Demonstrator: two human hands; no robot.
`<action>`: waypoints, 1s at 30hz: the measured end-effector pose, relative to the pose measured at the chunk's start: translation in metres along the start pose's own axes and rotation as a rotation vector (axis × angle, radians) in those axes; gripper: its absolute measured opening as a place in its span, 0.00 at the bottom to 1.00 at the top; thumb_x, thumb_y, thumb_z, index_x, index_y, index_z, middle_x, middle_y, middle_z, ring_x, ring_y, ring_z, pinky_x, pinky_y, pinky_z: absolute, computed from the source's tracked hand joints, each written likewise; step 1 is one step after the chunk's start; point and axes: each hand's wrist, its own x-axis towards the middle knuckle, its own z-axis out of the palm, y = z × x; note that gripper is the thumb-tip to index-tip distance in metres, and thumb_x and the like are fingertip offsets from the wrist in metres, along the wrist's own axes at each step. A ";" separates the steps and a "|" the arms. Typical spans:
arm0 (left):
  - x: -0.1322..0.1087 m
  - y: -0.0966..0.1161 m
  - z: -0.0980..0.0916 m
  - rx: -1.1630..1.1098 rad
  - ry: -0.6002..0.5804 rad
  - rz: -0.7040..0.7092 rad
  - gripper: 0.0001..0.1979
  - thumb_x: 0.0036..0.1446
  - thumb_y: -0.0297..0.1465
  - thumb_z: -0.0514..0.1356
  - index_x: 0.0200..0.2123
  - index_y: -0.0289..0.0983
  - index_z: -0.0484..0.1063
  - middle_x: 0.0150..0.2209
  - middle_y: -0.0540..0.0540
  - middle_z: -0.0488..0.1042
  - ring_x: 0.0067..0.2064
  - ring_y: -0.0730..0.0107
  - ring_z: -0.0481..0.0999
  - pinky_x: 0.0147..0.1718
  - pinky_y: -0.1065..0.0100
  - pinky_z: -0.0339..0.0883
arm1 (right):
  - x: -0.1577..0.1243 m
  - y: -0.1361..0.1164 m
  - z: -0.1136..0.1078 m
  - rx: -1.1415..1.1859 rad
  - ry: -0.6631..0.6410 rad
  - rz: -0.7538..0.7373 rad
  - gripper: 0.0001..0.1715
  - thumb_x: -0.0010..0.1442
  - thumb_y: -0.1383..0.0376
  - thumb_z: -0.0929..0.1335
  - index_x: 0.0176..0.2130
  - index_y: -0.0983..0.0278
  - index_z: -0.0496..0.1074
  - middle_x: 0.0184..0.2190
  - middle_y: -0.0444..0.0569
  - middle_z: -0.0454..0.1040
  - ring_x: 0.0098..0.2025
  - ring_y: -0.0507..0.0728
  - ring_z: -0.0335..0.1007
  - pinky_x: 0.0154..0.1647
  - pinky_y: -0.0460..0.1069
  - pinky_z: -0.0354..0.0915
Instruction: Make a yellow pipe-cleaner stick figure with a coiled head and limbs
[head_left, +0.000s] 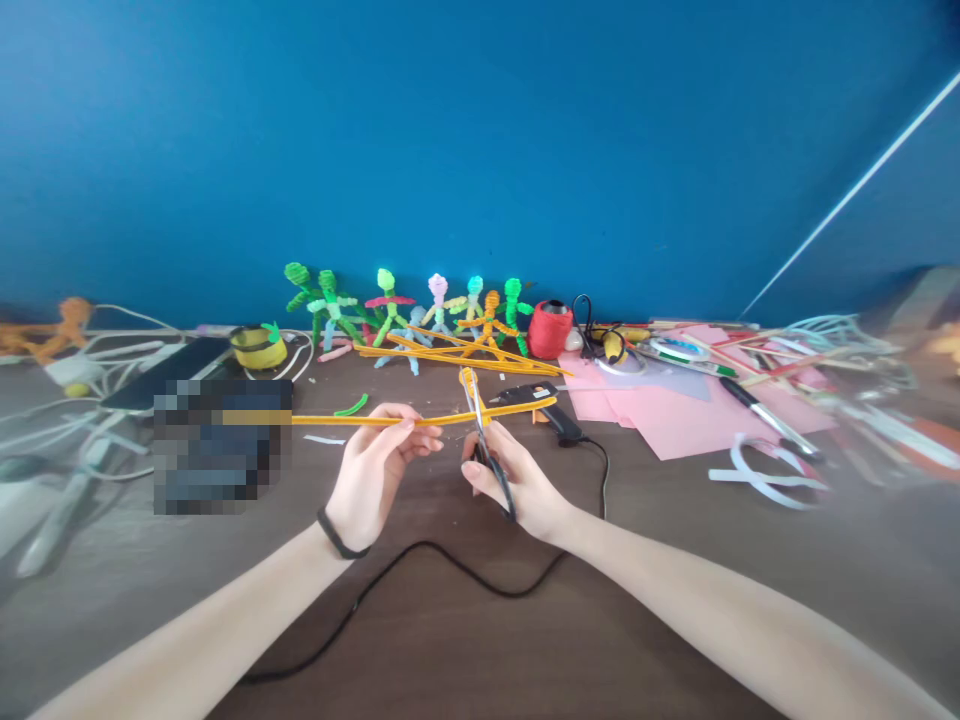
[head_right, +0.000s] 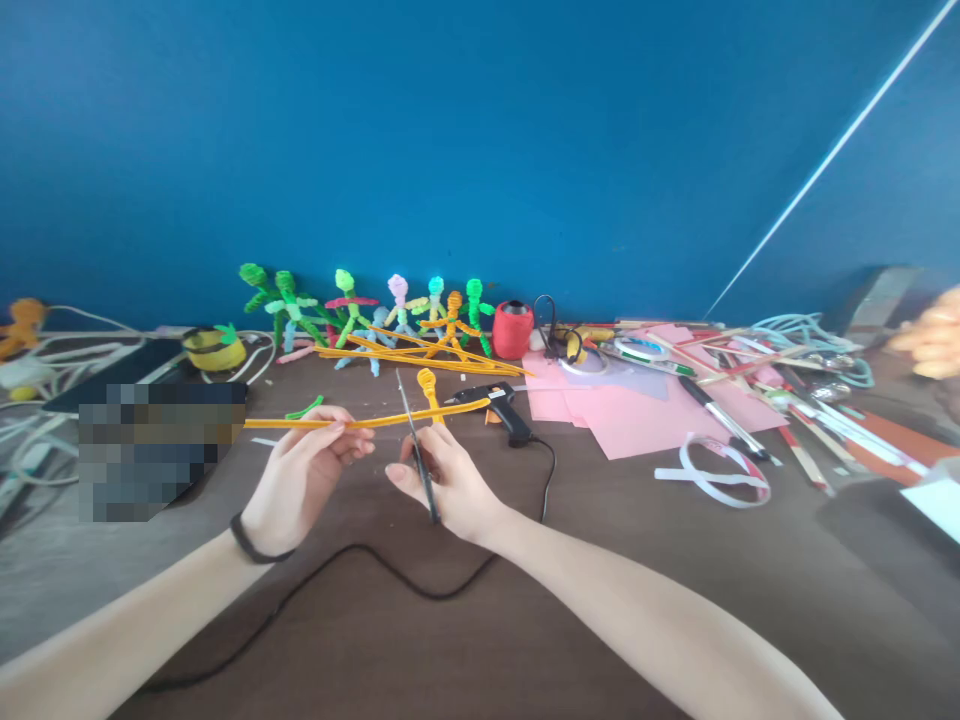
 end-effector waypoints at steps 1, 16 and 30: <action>0.000 0.000 0.000 -0.001 -0.003 -0.004 0.03 0.47 0.26 0.57 0.28 0.36 0.65 0.23 0.48 0.74 0.26 0.72 0.73 0.29 0.71 0.63 | 0.000 0.000 0.000 -0.002 0.001 -0.006 0.16 0.55 0.53 0.62 0.31 0.64 0.60 0.30 0.45 0.58 0.29 0.50 0.56 0.30 0.46 0.58; -0.006 0.001 0.003 0.038 -0.129 -0.024 0.04 0.50 0.30 0.57 0.30 0.37 0.64 0.27 0.49 0.74 0.28 0.72 0.72 0.31 0.70 0.63 | -0.001 -0.001 0.003 -0.050 0.007 -0.031 0.10 0.55 0.60 0.63 0.28 0.64 0.59 0.27 0.44 0.56 0.27 0.49 0.53 0.26 0.45 0.55; -0.013 0.004 0.008 0.325 -0.242 -0.053 0.10 0.51 0.33 0.55 0.22 0.33 0.69 0.22 0.48 0.72 0.27 0.72 0.70 0.28 0.72 0.63 | -0.003 -0.005 0.007 -0.207 -0.028 -0.157 0.11 0.54 0.62 0.63 0.26 0.64 0.56 0.24 0.42 0.53 0.25 0.48 0.48 0.24 0.45 0.51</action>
